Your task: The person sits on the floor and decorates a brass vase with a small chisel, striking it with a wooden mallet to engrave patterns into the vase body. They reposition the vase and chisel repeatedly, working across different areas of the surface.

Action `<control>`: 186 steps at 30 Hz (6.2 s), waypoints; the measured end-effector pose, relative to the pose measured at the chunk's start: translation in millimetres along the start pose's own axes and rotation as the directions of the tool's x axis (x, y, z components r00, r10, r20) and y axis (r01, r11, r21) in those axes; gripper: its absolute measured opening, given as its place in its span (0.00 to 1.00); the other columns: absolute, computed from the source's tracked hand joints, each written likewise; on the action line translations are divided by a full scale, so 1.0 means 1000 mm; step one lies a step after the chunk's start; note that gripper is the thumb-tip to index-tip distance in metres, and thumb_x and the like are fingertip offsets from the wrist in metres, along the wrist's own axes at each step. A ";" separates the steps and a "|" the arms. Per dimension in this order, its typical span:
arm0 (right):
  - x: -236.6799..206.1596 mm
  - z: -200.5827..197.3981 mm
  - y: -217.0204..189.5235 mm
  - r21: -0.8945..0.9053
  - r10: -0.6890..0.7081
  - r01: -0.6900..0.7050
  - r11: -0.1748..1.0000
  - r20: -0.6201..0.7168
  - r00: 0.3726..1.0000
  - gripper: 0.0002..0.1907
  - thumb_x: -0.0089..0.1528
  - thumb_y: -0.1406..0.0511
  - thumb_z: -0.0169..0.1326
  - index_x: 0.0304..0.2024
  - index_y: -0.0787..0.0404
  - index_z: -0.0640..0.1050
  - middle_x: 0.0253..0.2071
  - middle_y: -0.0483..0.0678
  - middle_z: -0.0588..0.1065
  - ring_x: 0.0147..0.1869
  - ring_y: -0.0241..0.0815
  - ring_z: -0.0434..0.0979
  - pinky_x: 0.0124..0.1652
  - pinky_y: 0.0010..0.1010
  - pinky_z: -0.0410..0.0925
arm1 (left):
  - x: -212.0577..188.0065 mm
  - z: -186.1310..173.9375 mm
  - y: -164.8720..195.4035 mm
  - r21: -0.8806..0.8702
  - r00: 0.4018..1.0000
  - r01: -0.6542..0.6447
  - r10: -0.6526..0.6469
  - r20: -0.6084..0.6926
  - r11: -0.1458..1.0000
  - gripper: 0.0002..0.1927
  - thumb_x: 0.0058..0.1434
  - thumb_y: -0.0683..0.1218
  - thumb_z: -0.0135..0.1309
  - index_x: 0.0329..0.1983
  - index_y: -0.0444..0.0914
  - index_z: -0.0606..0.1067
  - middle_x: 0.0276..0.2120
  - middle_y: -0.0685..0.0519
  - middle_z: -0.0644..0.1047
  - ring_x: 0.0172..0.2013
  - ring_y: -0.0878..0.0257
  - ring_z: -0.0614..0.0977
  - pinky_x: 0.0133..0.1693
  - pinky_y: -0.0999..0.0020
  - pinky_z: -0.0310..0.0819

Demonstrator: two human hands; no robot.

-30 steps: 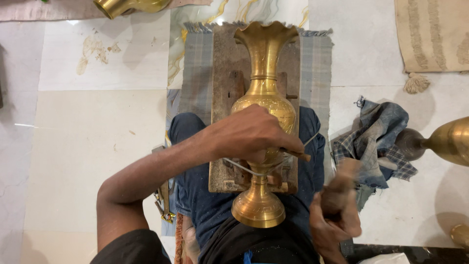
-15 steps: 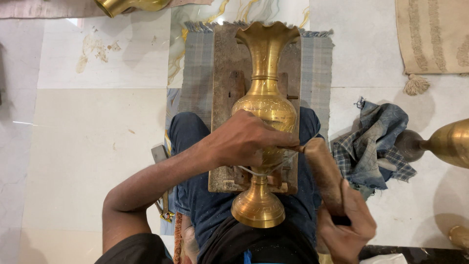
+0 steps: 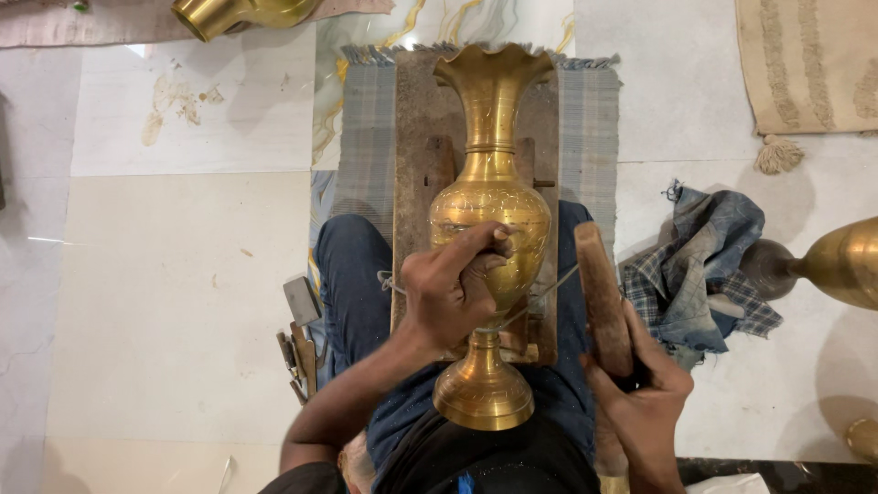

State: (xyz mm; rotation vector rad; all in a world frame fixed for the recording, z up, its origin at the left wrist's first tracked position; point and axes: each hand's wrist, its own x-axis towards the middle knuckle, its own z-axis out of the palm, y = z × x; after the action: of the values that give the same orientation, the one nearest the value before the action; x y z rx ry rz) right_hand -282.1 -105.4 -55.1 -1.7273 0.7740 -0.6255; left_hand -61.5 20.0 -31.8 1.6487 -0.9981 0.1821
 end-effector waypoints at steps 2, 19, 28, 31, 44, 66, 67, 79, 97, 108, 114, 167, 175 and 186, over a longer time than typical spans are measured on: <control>0.012 0.001 -0.005 -0.050 -0.076 0.077 0.996 0.021 0.997 0.36 0.51 0.78 0.63 0.64 0.70 0.73 0.55 0.58 0.79 0.53 0.41 0.81 0.51 0.27 0.74 | -0.003 0.003 0.006 0.024 0.998 0.056 -0.055 -0.039 0.998 0.11 0.67 0.35 0.54 0.52 0.36 0.77 0.38 0.49 0.85 0.35 0.63 0.89 0.36 0.73 0.87; 0.107 -0.034 -0.162 -0.615 -0.277 0.716 0.331 0.662 0.697 0.38 0.47 0.69 0.63 0.61 0.39 0.78 0.45 0.43 0.83 0.26 0.40 0.76 0.28 0.35 0.69 | -0.036 0.027 -0.015 0.264 0.983 0.083 -0.035 -0.182 0.961 0.09 0.59 0.34 0.53 0.42 0.37 0.78 0.23 0.53 0.80 0.20 0.66 0.80 0.26 0.70 0.77; 0.110 -0.028 -0.150 -0.196 -0.427 0.541 0.818 0.422 0.799 0.32 0.53 0.73 0.55 0.61 0.52 0.74 0.47 0.47 0.77 0.39 0.36 0.81 0.35 0.23 0.74 | -0.017 0.005 -0.006 0.188 0.992 -0.007 -0.016 0.121 0.982 0.24 0.54 0.33 0.50 0.55 0.34 0.76 0.37 0.49 0.84 0.33 0.59 0.87 0.36 0.67 0.86; 0.103 -0.033 -0.131 -0.548 -0.317 0.536 0.642 0.447 0.836 0.32 0.46 0.76 0.63 0.55 0.55 0.82 0.43 0.52 0.82 0.34 0.42 0.81 0.32 0.33 0.73 | -0.006 -0.002 -0.001 0.210 0.974 -0.011 -0.038 0.225 0.978 0.25 0.50 0.35 0.55 0.54 0.36 0.76 0.38 0.48 0.84 0.33 0.59 0.87 0.35 0.67 0.86; 0.051 -0.034 -0.015 -0.177 -0.411 0.421 0.890 0.092 0.907 0.31 0.50 0.78 0.59 0.58 0.69 0.76 0.54 0.61 0.77 0.51 0.44 0.81 0.47 0.25 0.74 | 0.044 -0.015 0.009 0.222 0.732 -0.140 -0.050 0.680 0.965 0.29 0.53 0.35 0.57 0.59 0.49 0.75 0.36 0.57 0.85 0.26 0.66 0.82 0.25 0.68 0.75; -0.037 -0.001 0.044 -0.178 -0.168 0.152 0.972 -0.083 0.982 0.33 0.55 0.75 0.62 0.63 0.70 0.72 0.56 0.62 0.76 0.55 0.47 0.80 0.48 0.33 0.74 | 0.072 -0.015 0.000 0.041 0.597 -0.206 0.092 0.797 0.978 0.32 0.53 0.32 0.57 0.59 0.53 0.77 0.35 0.64 0.83 0.21 0.71 0.76 0.20 0.72 0.68; -0.035 0.000 0.044 -0.105 -0.112 0.105 0.989 -0.067 0.991 0.34 0.55 0.76 0.62 0.65 0.70 0.71 0.57 0.61 0.76 0.55 0.46 0.80 0.49 0.31 0.75 | 0.073 -0.015 -0.002 0.033 0.617 -0.186 0.090 0.782 0.982 0.32 0.52 0.33 0.58 0.59 0.52 0.76 0.34 0.63 0.83 0.21 0.71 0.76 0.21 0.73 0.69; -0.031 0.010 0.052 0.048 0.205 -0.208 0.977 0.061 0.977 0.38 0.53 0.77 0.61 0.67 0.68 0.70 0.52 0.57 0.79 0.51 0.41 0.82 0.48 0.31 0.77 | 0.093 -0.008 -0.005 0.048 0.416 -0.344 0.106 0.903 0.938 0.32 0.54 0.33 0.58 0.60 0.54 0.76 0.16 0.56 0.77 0.16 0.67 0.75 0.19 0.69 0.67; -0.012 -0.007 0.030 -0.081 -0.213 0.201 0.976 -0.195 0.957 0.34 0.57 0.76 0.61 0.68 0.67 0.71 0.43 0.55 0.78 0.42 0.40 0.79 0.39 0.28 0.71 | 0.076 -0.015 0.010 0.200 0.517 -0.238 -0.051 0.855 0.950 0.36 0.50 0.33 0.56 0.61 0.56 0.75 0.17 0.61 0.74 0.14 0.68 0.68 0.15 0.73 0.61; 0.021 -0.018 -0.025 -0.205 -0.208 0.189 0.960 -0.076 0.975 0.31 0.49 0.80 0.58 0.58 0.72 0.76 0.48 0.60 0.78 0.47 0.40 0.80 0.42 0.25 0.73 | 0.056 -0.024 0.009 0.188 0.690 -0.155 -0.030 0.723 0.970 0.37 0.47 0.34 0.60 0.62 0.53 0.75 0.27 0.57 0.81 0.27 0.62 0.82 0.28 0.62 0.76; 0.022 -0.023 -0.041 -0.213 -0.261 0.253 0.944 -0.006 0.965 0.31 0.54 0.80 0.60 0.61 0.67 0.77 0.52 0.59 0.79 0.50 0.40 0.82 0.48 0.27 0.76 | 0.040 -0.025 0.002 0.099 0.794 -0.196 0.098 0.600 0.976 0.33 0.50 0.40 0.66 0.61 0.47 0.74 0.51 0.54 0.83 0.44 0.59 0.86 0.44 0.65 0.85; 0.102 -0.040 -0.095 -0.288 -0.325 0.418 0.861 0.321 0.890 0.35 0.49 0.76 0.57 0.61 0.58 0.78 0.50 0.51 0.80 0.40 0.34 0.80 0.37 0.23 0.73 | 0.033 -0.013 0.013 0.350 0.839 0.101 -0.269 0.473 0.931 0.33 0.47 0.36 0.59 0.60 0.43 0.75 0.34 0.52 0.85 0.25 0.59 0.85 0.27 0.65 0.80; 0.086 -0.045 -0.056 -0.202 -0.280 0.327 0.923 0.231 0.932 0.34 0.50 0.76 0.58 0.62 0.66 0.77 0.47 0.56 0.80 0.42 0.37 0.81 0.39 0.24 0.73 | 0.049 -0.015 0.007 0.280 0.775 -0.067 -0.126 0.619 0.958 0.36 0.45 0.35 0.57 0.62 0.41 0.72 0.29 0.52 0.83 0.24 0.60 0.82 0.24 0.65 0.77; 0.029 -0.027 0.003 -0.200 -0.373 0.346 0.917 -0.117 0.921 0.32 0.54 0.75 0.65 0.62 0.68 0.75 0.49 0.57 0.78 0.44 0.38 0.82 0.41 0.24 0.74 | 0.083 -0.015 0.017 0.210 0.562 -0.078 -0.131 0.817 0.975 0.39 0.43 0.34 0.57 0.60 0.55 0.75 0.28 0.61 0.81 0.18 0.67 0.76 0.21 0.68 0.70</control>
State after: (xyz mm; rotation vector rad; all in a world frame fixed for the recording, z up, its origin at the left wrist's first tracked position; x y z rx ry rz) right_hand -283.5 -144.7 -50.0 -2.0249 0.6325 -0.9753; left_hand -15.8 -8.9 35.0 1.9931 -1.7090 -0.6114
